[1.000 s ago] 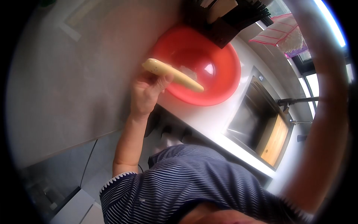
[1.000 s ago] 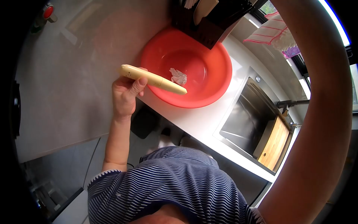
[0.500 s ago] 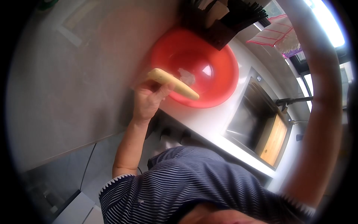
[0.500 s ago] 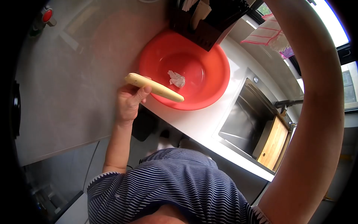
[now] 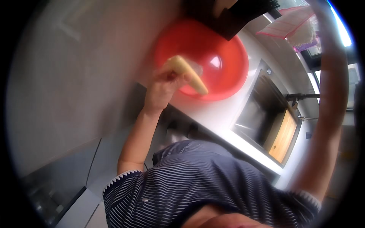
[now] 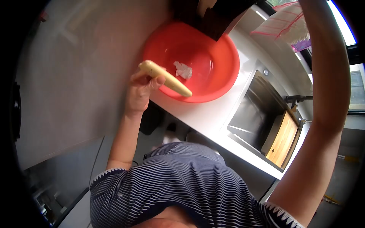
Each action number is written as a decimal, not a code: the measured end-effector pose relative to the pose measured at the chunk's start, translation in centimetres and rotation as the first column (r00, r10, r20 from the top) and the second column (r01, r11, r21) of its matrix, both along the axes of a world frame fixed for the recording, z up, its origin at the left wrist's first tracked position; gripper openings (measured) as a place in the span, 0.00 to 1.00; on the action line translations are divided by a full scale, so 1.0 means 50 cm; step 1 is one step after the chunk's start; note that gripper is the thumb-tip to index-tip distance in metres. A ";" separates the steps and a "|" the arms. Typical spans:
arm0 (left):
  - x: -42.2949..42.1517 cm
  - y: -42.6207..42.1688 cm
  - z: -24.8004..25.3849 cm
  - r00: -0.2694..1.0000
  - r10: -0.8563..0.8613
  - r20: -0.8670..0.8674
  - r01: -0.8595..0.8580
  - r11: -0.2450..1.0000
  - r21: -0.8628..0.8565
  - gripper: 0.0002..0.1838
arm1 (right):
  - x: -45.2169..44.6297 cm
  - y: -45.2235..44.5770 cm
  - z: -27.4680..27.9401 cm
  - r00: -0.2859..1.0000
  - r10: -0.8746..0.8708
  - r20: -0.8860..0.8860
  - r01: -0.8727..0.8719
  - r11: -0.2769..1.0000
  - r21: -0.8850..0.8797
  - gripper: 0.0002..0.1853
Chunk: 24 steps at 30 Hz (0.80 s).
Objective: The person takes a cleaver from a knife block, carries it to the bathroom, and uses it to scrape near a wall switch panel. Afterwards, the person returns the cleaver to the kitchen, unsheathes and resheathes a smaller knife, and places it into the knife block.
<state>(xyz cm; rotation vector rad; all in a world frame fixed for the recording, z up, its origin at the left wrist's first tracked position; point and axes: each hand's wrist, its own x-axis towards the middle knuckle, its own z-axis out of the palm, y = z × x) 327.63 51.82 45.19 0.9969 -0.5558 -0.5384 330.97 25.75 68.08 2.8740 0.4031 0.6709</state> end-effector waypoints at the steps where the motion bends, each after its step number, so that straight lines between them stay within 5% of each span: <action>1: 0.001 -0.001 -0.003 0.999 -0.022 -0.023 0.022 1.000 -0.014 0.13 | -0.058 0.068 -0.017 0.998 -0.055 -0.027 0.058 0.984 0.168 0.15; 4: 0.008 -0.020 -0.017 0.997 -0.050 -0.050 0.048 0.998 -0.035 0.12 | -0.166 0.182 -0.053 0.935 -0.007 -0.354 0.220 0.796 0.565 0.13; 6: 0.012 -0.029 -0.015 0.996 -0.082 -0.039 0.084 0.995 0.047 0.12 | -0.186 0.187 -0.121 0.832 0.197 -0.519 0.200 0.766 0.611 0.10; 7: 0.010 -0.032 -0.010 0.994 -0.104 -0.033 0.107 0.990 0.089 0.12 | -0.189 0.180 -0.170 0.845 0.224 -0.486 0.123 0.803 0.583 0.10; 11: -0.039 -0.053 -0.008 0.975 -0.224 0.005 0.224 0.975 -0.012 0.13 | -0.225 0.170 -0.269 0.778 0.240 -0.580 0.425 0.478 0.768 0.19; 13: -0.069 -0.055 -0.020 0.900 -0.400 -0.171 0.402 0.915 -0.024 0.16 | -0.261 0.157 -0.301 0.776 0.239 -0.584 0.505 0.320 0.801 0.20; 20: -0.179 -0.053 -0.079 0.599 -0.659 -0.456 0.747 0.665 0.020 0.17 | -0.397 0.107 -0.428 0.898 -0.031 -0.439 0.405 -0.331 0.852 0.18; 24: -0.202 -0.056 -0.062 0.563 -0.651 -0.509 0.790 0.606 0.098 0.16 | -0.449 0.104 -0.454 0.900 0.053 -0.432 0.402 -0.484 0.777 0.17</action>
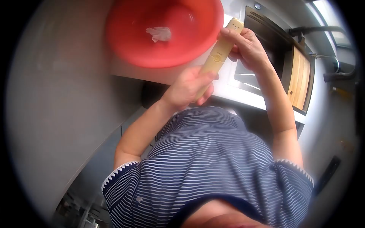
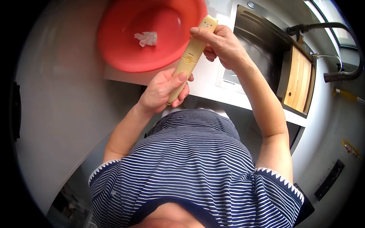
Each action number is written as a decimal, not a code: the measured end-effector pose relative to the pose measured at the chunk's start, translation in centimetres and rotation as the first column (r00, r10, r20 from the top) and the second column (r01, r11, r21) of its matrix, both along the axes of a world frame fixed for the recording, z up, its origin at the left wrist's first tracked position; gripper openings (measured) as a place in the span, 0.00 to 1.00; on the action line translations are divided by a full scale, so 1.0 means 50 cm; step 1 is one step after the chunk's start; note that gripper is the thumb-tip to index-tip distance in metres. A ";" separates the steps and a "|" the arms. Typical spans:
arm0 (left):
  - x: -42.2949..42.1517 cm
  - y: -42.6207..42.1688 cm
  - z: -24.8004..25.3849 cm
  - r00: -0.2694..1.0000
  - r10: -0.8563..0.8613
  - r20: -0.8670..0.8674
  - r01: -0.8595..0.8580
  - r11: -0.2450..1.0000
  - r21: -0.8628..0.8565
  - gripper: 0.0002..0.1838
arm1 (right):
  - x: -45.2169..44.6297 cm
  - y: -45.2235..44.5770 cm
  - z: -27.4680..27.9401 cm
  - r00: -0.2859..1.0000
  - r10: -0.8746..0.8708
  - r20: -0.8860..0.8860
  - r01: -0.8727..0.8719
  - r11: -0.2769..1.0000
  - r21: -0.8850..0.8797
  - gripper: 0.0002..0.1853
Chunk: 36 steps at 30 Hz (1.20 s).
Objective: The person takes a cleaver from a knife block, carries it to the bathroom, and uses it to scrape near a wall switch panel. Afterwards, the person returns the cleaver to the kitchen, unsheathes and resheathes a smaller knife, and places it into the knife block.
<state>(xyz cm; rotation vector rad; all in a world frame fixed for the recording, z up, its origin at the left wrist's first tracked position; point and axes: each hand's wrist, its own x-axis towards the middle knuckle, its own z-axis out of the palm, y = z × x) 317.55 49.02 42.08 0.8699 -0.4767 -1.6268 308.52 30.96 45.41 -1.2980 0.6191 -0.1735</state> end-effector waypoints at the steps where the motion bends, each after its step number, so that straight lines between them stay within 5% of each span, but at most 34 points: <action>1: -0.004 -0.004 0.004 1.000 -0.012 0.012 0.012 1.000 0.017 0.16 | -0.009 -0.007 -0.004 1.000 -0.016 0.023 0.015 1.000 0.020 0.16; 11: -0.018 -0.011 0.034 0.988 -0.054 0.143 0.048 0.998 0.047 0.16 | -0.055 0.005 -0.017 0.971 -0.155 0.182 0.126 0.979 0.162 0.14; 18: -0.016 -0.001 0.037 0.944 -0.115 0.308 0.086 0.991 0.107 0.14 | -0.112 -0.057 -0.019 0.989 0.099 0.106 -0.086 0.989 -0.120 0.22; 21: -0.006 0.004 0.032 0.914 -0.163 0.372 0.117 0.983 0.143 0.13 | -0.116 -0.090 0.018 0.979 0.202 -0.006 -0.160 0.752 -0.639 0.25; 22: -0.004 0.004 0.033 0.906 -0.176 0.386 0.128 0.981 0.146 0.12 | -0.118 -0.082 0.053 0.943 0.267 -0.198 -0.314 0.522 -0.793 0.25; 23: -0.004 0.003 0.033 0.880 -0.187 0.436 0.143 0.981 0.132 0.12 | -0.112 -0.060 0.055 0.933 0.329 -0.145 -0.298 0.483 -0.823 0.21; 25: -0.003 0.004 0.035 0.818 -0.202 0.539 0.176 0.979 0.100 0.12 | -0.100 -0.009 0.087 0.785 0.369 -0.497 -0.580 0.157 -0.800 0.17; 26: 0.000 0.002 0.040 0.777 -0.211 0.592 0.180 0.977 0.112 0.13 | -0.099 0.003 0.075 0.784 0.410 -0.466 -0.555 0.124 -0.823 0.11; 29: 0.010 0.000 0.049 0.668 -0.243 0.703 0.195 0.969 0.150 0.13 | -0.099 0.017 0.062 0.773 0.392 -0.499 -0.617 0.278 -0.736 0.08; 36: 0.027 0.003 0.045 0.556 -0.304 0.773 0.266 0.947 0.181 0.14 | -0.108 0.052 0.024 0.769 0.384 -0.511 -0.632 0.338 -0.698 0.12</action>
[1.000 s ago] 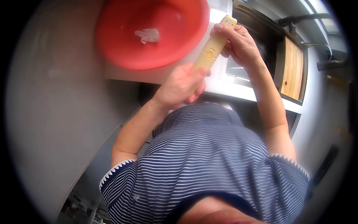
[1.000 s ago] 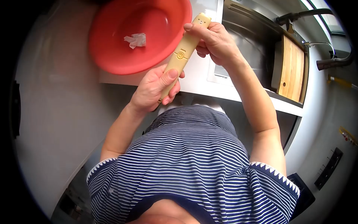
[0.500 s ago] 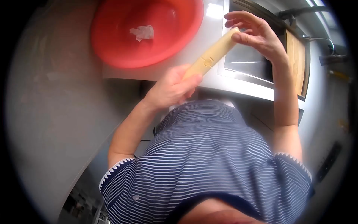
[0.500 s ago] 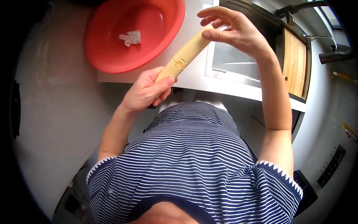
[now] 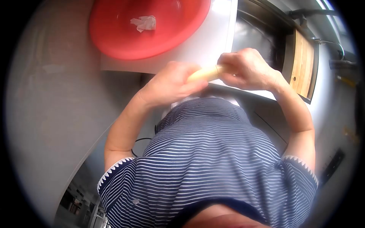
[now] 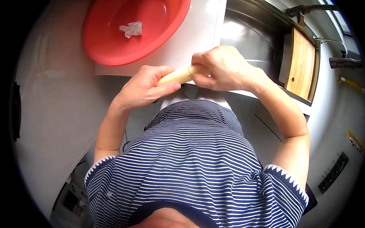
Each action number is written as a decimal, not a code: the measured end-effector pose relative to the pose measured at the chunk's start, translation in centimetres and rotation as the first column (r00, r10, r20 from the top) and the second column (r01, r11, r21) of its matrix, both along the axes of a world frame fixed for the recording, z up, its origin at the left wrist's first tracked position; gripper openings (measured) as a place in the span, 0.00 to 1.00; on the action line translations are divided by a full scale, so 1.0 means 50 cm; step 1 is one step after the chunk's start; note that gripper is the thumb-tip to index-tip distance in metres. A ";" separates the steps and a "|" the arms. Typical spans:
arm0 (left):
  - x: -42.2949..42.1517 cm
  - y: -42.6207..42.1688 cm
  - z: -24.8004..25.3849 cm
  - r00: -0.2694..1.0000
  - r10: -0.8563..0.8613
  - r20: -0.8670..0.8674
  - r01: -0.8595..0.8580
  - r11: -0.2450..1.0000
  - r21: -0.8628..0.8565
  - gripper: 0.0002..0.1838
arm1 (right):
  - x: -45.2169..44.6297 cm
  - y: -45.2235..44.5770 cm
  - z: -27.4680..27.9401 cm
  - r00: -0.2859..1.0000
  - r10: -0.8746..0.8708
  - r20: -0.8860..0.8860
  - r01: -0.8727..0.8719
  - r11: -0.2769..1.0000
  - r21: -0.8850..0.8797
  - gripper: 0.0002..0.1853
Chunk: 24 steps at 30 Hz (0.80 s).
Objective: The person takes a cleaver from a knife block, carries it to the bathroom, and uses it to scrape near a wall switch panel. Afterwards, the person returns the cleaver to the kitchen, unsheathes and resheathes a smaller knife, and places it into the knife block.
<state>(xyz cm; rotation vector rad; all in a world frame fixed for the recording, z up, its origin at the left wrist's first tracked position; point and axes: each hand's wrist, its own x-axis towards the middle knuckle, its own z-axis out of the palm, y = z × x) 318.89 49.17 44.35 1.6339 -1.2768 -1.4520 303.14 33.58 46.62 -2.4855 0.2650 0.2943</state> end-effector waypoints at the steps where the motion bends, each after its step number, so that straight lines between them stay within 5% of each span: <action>1: 0.004 -0.001 0.002 1.000 -0.008 -0.002 0.008 1.000 -0.004 0.15 | -0.001 0.002 -0.002 1.000 -0.023 -0.008 0.023 1.000 0.017 0.12; 9: 0.030 0.013 -0.008 0.998 0.040 -0.052 -0.046 0.991 -0.128 0.16 | -0.009 0.013 -0.014 0.971 -0.221 -0.089 0.233 0.959 0.163 0.11; 24: 0.021 0.014 -0.002 0.996 0.067 -0.058 -0.077 0.980 -0.183 0.14 | -0.014 0.027 0.002 0.960 -0.256 -0.118 0.276 0.938 0.212 0.13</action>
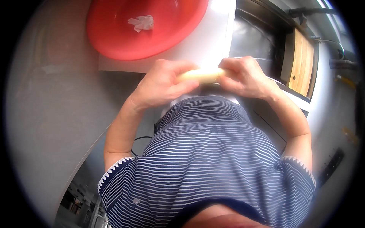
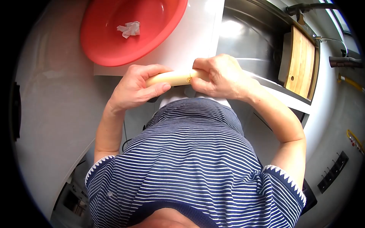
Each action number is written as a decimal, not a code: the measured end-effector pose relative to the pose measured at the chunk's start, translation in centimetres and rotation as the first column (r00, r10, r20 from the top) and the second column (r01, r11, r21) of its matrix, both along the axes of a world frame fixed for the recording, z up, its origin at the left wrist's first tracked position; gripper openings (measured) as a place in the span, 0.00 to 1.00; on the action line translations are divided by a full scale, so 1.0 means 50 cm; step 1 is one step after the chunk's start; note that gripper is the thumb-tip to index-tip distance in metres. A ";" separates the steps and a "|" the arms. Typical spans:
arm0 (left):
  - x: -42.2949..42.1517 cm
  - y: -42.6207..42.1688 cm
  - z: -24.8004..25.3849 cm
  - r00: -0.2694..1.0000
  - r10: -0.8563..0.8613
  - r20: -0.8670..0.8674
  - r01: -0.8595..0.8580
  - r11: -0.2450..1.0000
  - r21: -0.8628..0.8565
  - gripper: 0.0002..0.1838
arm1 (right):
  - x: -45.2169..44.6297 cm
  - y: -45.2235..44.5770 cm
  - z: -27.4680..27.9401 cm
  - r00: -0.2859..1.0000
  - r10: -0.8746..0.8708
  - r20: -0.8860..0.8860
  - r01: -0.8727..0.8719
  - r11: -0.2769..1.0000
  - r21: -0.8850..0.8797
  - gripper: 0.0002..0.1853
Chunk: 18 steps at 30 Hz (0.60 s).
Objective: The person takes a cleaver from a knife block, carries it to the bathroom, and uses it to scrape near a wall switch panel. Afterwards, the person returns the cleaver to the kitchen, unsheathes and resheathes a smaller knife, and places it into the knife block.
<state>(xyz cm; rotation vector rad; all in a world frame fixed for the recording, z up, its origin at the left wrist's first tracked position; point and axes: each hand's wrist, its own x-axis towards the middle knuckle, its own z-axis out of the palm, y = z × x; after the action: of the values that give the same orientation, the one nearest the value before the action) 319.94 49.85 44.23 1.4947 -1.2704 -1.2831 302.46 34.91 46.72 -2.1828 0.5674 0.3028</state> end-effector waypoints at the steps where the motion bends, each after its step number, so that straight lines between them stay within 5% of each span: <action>1: 0.000 0.001 -0.001 1.000 0.001 0.001 -0.001 1.000 -0.003 0.14 | -0.001 0.002 -0.003 0.999 0.006 0.034 -0.005 0.999 -0.034 0.13; 15: -0.007 0.008 0.010 0.978 0.088 0.189 -0.055 0.983 -0.176 0.15 | -0.025 0.013 -0.025 0.950 0.138 0.280 -0.039 0.942 -0.334 0.11; 18: 0.002 0.020 0.010 0.943 0.122 0.309 -0.038 0.964 -0.264 0.18 | -0.022 0.008 -0.005 0.976 0.101 0.192 -0.079 0.989 -0.123 0.16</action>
<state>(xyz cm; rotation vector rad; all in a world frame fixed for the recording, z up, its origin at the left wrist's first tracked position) 320.02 50.83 44.71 1.5920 -1.5026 -0.8042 301.34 35.32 46.46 -2.3207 0.3835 0.1005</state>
